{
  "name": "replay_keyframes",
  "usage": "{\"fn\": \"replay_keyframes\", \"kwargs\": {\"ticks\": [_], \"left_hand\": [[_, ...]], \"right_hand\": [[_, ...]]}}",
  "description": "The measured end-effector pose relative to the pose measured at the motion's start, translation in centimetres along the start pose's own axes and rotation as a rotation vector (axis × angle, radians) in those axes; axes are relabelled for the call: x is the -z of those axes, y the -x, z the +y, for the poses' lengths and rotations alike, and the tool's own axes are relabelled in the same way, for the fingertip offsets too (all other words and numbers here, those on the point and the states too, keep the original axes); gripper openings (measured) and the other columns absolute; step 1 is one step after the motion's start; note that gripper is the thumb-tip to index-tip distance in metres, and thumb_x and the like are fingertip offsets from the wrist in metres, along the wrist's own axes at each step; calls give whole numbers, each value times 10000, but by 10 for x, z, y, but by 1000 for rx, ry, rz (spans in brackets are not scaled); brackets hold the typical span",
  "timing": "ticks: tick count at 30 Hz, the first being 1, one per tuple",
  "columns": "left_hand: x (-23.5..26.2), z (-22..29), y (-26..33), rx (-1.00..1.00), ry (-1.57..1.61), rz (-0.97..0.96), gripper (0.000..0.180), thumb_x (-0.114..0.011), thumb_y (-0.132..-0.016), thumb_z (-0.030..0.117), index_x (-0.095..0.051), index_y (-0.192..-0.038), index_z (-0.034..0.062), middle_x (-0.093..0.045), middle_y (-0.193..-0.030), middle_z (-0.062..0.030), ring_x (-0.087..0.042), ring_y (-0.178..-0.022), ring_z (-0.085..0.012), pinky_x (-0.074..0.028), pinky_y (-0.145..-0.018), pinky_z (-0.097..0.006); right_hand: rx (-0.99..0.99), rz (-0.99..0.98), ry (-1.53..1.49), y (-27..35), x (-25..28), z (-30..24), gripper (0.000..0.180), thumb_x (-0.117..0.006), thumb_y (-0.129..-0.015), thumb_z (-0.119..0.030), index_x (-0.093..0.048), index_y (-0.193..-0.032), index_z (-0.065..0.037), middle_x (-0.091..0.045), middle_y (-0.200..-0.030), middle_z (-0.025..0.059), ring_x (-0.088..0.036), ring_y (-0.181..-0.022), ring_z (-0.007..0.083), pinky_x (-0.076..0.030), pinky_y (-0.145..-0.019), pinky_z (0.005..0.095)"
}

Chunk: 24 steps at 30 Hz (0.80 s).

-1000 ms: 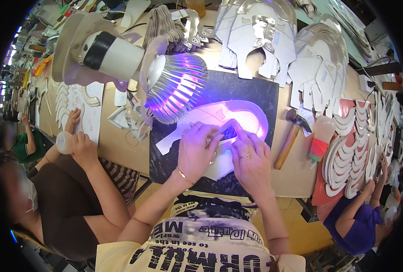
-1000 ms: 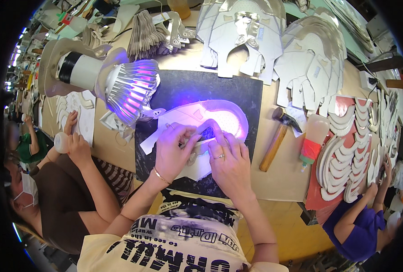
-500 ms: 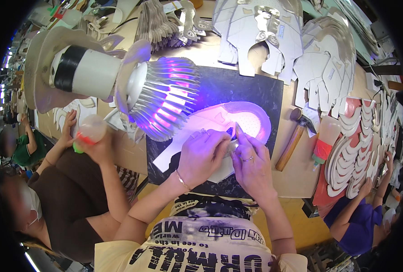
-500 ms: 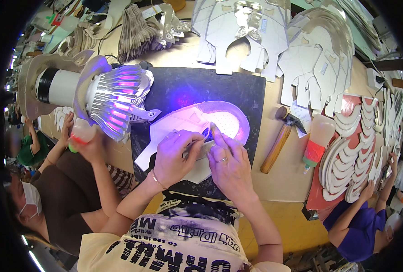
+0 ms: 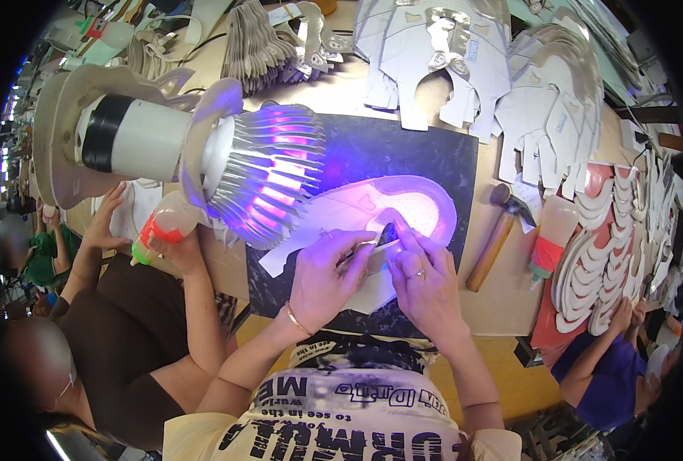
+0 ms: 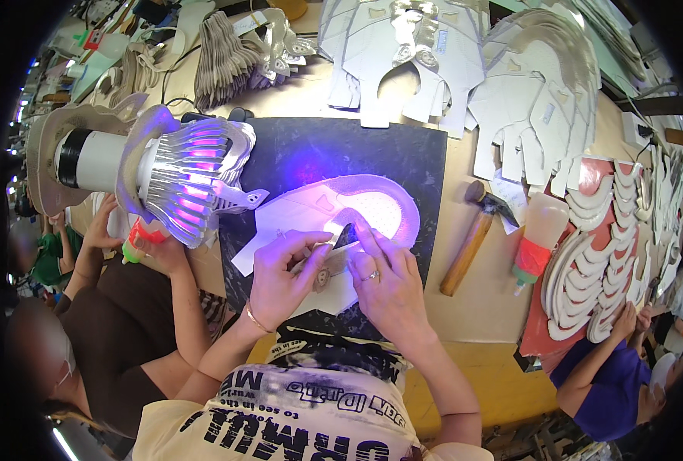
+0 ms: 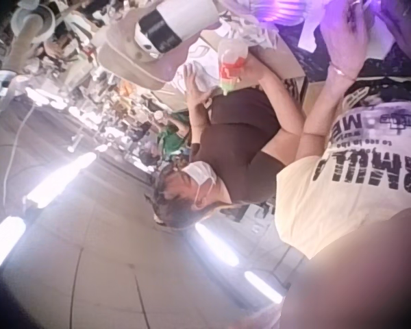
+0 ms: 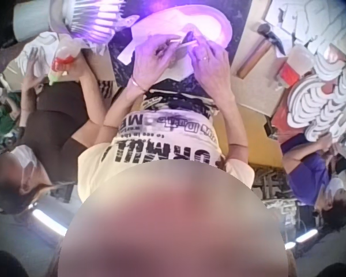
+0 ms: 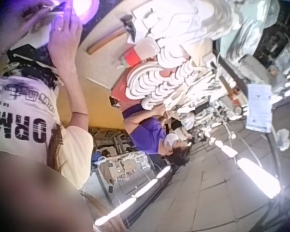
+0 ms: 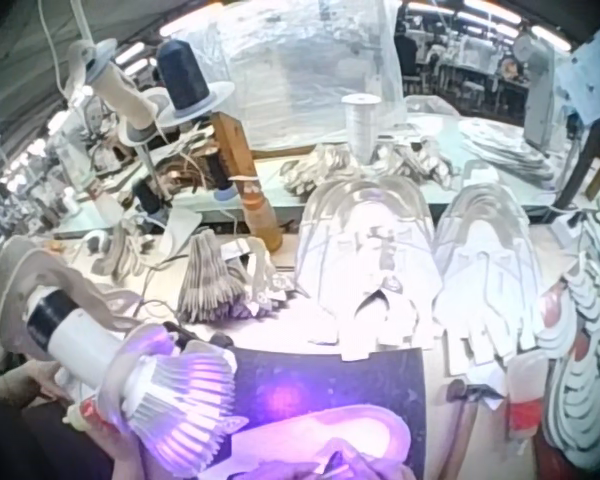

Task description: The person applies glue to a white decorative cutout and presses smaller pieces onto it under a UV lamp. They repeat this process with multiple pieces, smoothing each one into place on the work surface.

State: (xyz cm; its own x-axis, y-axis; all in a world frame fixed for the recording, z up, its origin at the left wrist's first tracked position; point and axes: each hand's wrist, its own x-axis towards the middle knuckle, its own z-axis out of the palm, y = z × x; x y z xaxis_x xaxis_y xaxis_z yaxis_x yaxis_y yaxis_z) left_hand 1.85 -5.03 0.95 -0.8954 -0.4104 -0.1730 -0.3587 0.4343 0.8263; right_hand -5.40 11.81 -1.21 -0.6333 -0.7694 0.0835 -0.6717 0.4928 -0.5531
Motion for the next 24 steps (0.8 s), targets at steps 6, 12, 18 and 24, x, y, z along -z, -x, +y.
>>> {"fn": "replay_keyframes", "kwargs": {"ticks": [6, 12, 18, 24], "left_hand": [[-3, -11, 4, -47, -90, 48, 183, -703, -878, 39, -714, -1061, 42, -709, -908, -123, -698, -788, -265, -549, -693, -345], [-2, -12, 2, -32, -96, 48, 193, -712, -868, 44, -715, -1061, 42, -707, -926, -131, -700, -793, -272, -553, -698, -347], [-4, -12, 5, -81, -143, 71, 206, -731, -848, 61, -728, -1054, 64, -708, -890, -107, -690, -751, -251, -527, -665, -348], [-8, -10, 11, -126, -352, 181, 206, -756, -834, 143, -754, -1039, 131, -697, -829, -17, -634, -659, -172, -392, -617, -333]], "right_hand": [[48, -49, 97, 1, -1, 1, 244, -698, -875, -118, -601, -1087, -47, -521, -1456, 120, -550, -1188, 310, -432, -966, 432], [48, -72, 144, -4, -1, -1, 254, -696, -870, -129, -594, -1085, -39, -487, -1490, 98, -520, -1197, 304, -425, -984, 437], [43, -78, 140, -11, 2, -1, 306, -680, -869, -153, -590, -1134, -31, -510, -1453, 100, -523, -1167, 297, -427, -985, 434], [94, -114, 250, -21, -1, 1, 505, -689, -886, -228, -558, -1323, -11, -531, -1424, 100, -533, -1132, 294, -431, -963, 424]]}}
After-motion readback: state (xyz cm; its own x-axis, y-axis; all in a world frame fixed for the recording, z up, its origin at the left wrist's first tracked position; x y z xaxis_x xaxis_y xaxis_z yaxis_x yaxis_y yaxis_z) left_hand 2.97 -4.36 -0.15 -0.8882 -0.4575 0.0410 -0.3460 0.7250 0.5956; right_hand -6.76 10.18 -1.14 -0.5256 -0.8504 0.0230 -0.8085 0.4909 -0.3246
